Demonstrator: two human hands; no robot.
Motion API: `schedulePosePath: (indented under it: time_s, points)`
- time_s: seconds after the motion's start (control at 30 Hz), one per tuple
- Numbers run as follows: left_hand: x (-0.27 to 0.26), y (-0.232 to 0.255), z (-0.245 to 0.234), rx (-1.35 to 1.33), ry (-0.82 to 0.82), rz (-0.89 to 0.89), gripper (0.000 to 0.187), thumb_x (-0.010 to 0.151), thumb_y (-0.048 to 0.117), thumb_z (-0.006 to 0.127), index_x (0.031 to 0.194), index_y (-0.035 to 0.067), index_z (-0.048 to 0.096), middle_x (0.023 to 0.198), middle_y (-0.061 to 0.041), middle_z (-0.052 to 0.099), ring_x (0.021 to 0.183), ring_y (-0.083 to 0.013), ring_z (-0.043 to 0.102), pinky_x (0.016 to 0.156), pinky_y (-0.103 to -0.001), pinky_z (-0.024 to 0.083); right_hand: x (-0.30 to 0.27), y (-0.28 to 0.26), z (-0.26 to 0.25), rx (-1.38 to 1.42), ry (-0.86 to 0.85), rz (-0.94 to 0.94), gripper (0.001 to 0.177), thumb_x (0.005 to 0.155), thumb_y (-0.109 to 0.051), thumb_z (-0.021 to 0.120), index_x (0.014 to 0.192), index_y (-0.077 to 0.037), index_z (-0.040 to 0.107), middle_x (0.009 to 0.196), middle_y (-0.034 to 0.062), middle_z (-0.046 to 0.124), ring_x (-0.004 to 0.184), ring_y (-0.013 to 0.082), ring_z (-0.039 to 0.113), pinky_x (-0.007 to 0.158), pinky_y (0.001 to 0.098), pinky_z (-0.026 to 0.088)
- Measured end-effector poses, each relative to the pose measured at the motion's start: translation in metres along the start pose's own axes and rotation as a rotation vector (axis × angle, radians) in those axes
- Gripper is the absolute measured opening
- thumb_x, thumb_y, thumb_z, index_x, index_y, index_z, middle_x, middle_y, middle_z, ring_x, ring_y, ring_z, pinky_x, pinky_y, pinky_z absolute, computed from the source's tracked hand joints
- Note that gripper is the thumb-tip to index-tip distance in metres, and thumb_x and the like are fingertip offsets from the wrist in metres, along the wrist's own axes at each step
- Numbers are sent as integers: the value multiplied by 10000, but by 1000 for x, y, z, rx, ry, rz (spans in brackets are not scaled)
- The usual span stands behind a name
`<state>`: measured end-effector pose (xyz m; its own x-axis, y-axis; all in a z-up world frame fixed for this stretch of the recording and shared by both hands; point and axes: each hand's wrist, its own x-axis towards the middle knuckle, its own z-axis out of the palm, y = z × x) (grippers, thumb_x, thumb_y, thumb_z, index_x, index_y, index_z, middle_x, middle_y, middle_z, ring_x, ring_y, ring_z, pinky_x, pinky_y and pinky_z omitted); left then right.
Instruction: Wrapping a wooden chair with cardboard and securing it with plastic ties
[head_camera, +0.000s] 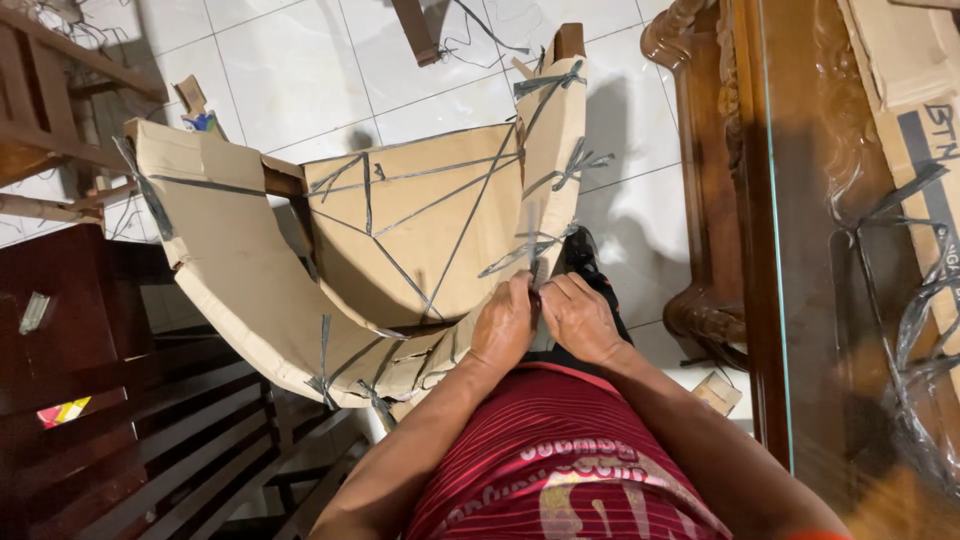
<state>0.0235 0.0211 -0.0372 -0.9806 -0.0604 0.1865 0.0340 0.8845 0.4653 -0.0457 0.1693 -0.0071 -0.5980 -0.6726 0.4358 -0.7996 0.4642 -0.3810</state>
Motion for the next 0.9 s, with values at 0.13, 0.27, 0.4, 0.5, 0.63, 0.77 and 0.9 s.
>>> schedulePosePath:
  time_s: [0.13,0.27,0.4,0.5,0.63,0.77,0.9]
  points:
    - [4,2,-6,62,50,43,363,875,75,587,1231,53,522,802,-83,590,717,-291,724,659,-381,591,2,3,-7,271,-97,146,179,1012,-126,567,873,-75,667,745,106,574,727,341,631,647,421,548]
    - [4,-6,-7,139,80,137,185,964,130,541,1136,117,608,811,-12,594,736,-199,716,690,-279,593,21,-6,-29,849,-274,695,96,937,-37,663,985,-9,741,880,199,734,812,288,671,726,430,571]
    - [7,-1,-30,-37,144,154,93,1000,157,592,1046,119,663,925,-66,628,876,-239,712,800,-291,592,10,0,-13,997,-331,902,122,959,-51,669,1034,5,747,882,164,729,799,206,645,727,358,602]
    - [5,6,-48,-143,145,116,103,960,152,664,1045,95,675,977,-69,612,925,-252,688,851,-326,581,5,3,-9,1008,-337,909,122,974,-61,662,1034,12,739,869,153,713,791,194,643,719,358,612]
    - [1,3,-37,-129,91,111,232,901,204,746,1077,71,677,992,-95,607,931,-290,679,848,-383,576,16,-3,-23,1009,-334,911,129,975,-37,645,1040,23,738,854,146,695,783,195,637,712,347,615]
    - [10,11,-54,76,133,191,111,946,177,690,1018,93,688,876,-67,593,829,-255,670,771,-347,576,18,2,-19,949,-351,911,126,935,-42,702,1026,28,753,836,160,682,769,196,642,699,355,619]
    - [16,18,-68,107,177,277,80,965,67,638,921,45,701,815,-96,605,740,-274,662,709,-350,571,1,20,-1,921,-387,898,117,907,-69,736,1003,-22,785,766,123,683,705,174,640,666,340,618]
